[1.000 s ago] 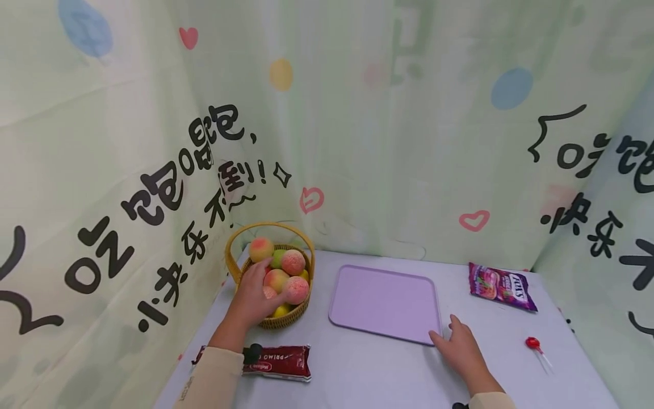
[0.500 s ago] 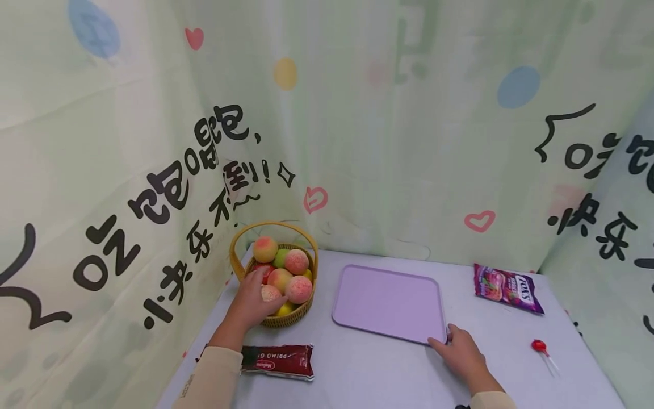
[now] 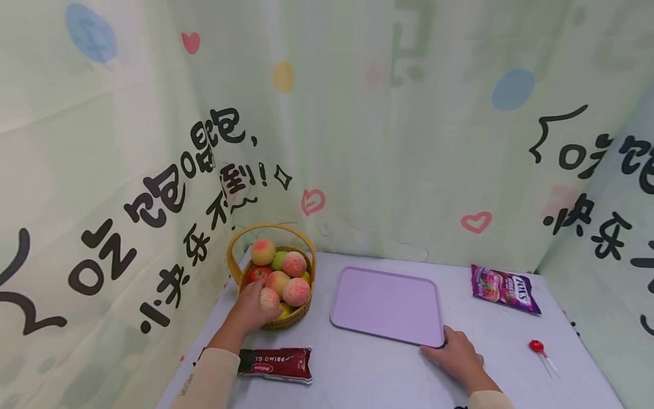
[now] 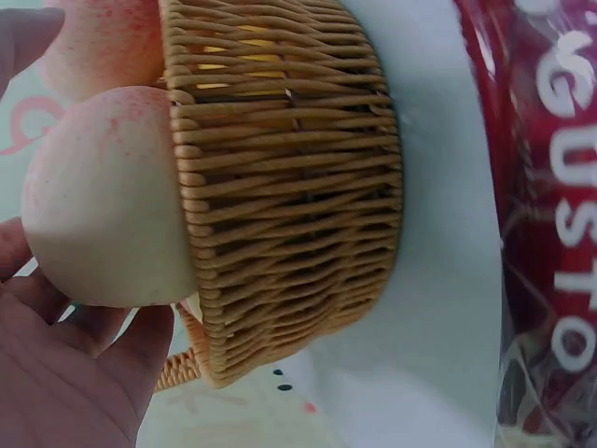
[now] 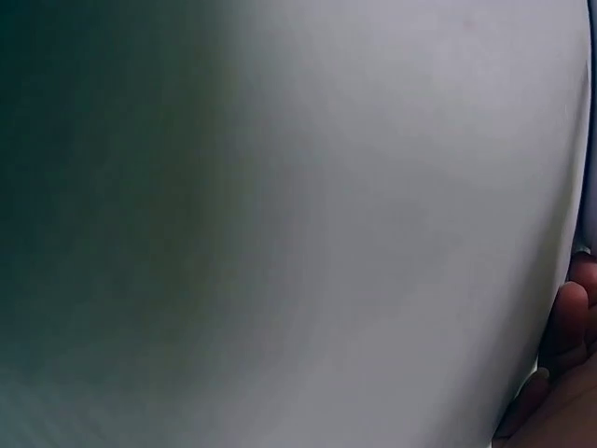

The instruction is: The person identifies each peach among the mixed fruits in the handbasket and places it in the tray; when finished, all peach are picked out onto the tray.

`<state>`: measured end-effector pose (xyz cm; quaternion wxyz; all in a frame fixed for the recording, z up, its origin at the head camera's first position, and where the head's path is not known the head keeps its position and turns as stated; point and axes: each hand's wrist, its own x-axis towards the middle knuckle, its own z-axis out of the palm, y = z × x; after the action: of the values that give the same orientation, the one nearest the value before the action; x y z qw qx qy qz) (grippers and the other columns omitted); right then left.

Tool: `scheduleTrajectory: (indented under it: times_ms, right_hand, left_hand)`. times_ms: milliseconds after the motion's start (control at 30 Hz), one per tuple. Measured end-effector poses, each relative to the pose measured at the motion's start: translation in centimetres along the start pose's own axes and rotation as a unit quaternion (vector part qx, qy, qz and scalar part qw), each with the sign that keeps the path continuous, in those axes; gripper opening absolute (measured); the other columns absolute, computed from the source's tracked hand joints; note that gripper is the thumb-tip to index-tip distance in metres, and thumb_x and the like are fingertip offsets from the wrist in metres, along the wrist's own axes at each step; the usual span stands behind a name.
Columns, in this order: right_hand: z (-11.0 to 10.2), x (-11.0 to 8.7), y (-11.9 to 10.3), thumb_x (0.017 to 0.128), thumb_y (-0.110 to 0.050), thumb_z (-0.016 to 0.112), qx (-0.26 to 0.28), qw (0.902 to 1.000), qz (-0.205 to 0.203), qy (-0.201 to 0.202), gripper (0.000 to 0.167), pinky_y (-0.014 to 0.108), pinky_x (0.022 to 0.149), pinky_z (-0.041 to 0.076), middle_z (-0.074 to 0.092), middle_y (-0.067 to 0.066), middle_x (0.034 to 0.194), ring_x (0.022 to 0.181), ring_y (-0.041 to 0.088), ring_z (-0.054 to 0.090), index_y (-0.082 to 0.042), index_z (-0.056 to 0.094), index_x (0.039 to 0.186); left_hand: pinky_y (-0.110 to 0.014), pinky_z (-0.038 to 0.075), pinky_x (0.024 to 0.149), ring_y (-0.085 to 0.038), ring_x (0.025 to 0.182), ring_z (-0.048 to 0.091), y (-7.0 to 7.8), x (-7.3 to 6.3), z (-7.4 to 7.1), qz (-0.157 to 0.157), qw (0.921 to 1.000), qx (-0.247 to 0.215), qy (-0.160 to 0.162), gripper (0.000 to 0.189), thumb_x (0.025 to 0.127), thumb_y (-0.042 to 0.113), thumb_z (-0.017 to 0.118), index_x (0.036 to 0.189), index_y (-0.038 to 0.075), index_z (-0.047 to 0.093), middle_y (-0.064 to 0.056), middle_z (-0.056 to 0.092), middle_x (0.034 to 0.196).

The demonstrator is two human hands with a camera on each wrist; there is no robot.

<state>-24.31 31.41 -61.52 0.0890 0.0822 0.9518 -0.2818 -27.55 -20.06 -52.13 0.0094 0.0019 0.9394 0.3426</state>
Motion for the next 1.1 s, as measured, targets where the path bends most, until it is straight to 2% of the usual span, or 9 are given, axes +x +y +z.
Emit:
scheduleTrajectory:
  times_ms: [200, 400, 733, 867, 1100]
  right_hand:
    - [0.1, 0.1, 0.1, 0.068, -0.080, 0.075, -0.004, 0.9999, -0.001, 0.011, 0.114, 0.069, 0.080, 0.043, 0.059, 0.032, 0.128, 0.115, 0.046, 0.058, 0.004, 0.051, 0.141]
    - [0.2, 0.3, 0.2, 0.067, -0.083, 0.073, -0.007, 0.9999, 0.006, 0.007, 0.118, 0.071, 0.082, 0.043, 0.058, 0.033, 0.130, 0.117, 0.048, 0.057, 0.006, 0.050, 0.141]
    - [0.2, 0.3, -0.1, 0.071, -0.082, 0.072, -0.004, 0.9999, 0.010, 0.006, 0.117, 0.072, 0.084, 0.043, 0.057, 0.033, 0.132, 0.119, 0.049, 0.057, 0.006, 0.049, 0.144]
    - [0.0, 0.3, -0.1, 0.069, -0.083, 0.071, -0.005, 0.9999, 0.013, 0.003, 0.119, 0.072, 0.085, 0.043, 0.057, 0.033, 0.132, 0.118, 0.049, 0.056, 0.006, 0.048, 0.145]
    - [0.1, 0.2, 0.0, 0.069, -0.085, 0.070, -0.004, 0.9999, 0.014, 0.002, 0.121, 0.072, 0.085, 0.043, 0.056, 0.034, 0.133, 0.120, 0.050, 0.055, 0.006, 0.047, 0.146]
  left_hand:
    - [-0.057, 0.043, 0.113, -0.033, 0.133, 0.050, 0.0, 0.2, 0.1, -0.012, 0.9997, 0.012, -0.016, 0.091, 0.080, 0.035, 0.085, 0.152, 0.006, 0.040, -0.015, 0.045, 0.152]
    - [-0.055, 0.044, 0.113, -0.031, 0.128, 0.052, -0.1, 0.5, 0.1, 0.004, 0.9996, 0.020, -0.021, 0.091, 0.077, 0.029, 0.088, 0.152, 0.005, 0.042, -0.014, 0.049, 0.148]
    - [-0.054, 0.043, 0.113, -0.029, 0.127, 0.052, -0.8, 1.6, 0.0, 0.028, 0.9957, 0.075, -0.047, 0.087, 0.072, 0.027, 0.089, 0.146, 0.006, 0.048, -0.013, 0.053, 0.144]
    - [-0.054, 0.043, 0.114, -0.031, 0.128, 0.052, -0.7, 1.8, -0.3, 0.040, 0.9946, 0.079, -0.055, 0.086, 0.071, 0.026, 0.088, 0.145, 0.005, 0.049, -0.014, 0.053, 0.144]
    - [-0.050, 0.046, 0.111, -0.024, 0.117, 0.055, -0.7, 2.2, -0.8, 0.057, 0.9931, 0.081, -0.062, 0.079, 0.069, 0.022, 0.089, 0.139, 0.012, 0.055, -0.006, 0.060, 0.133]
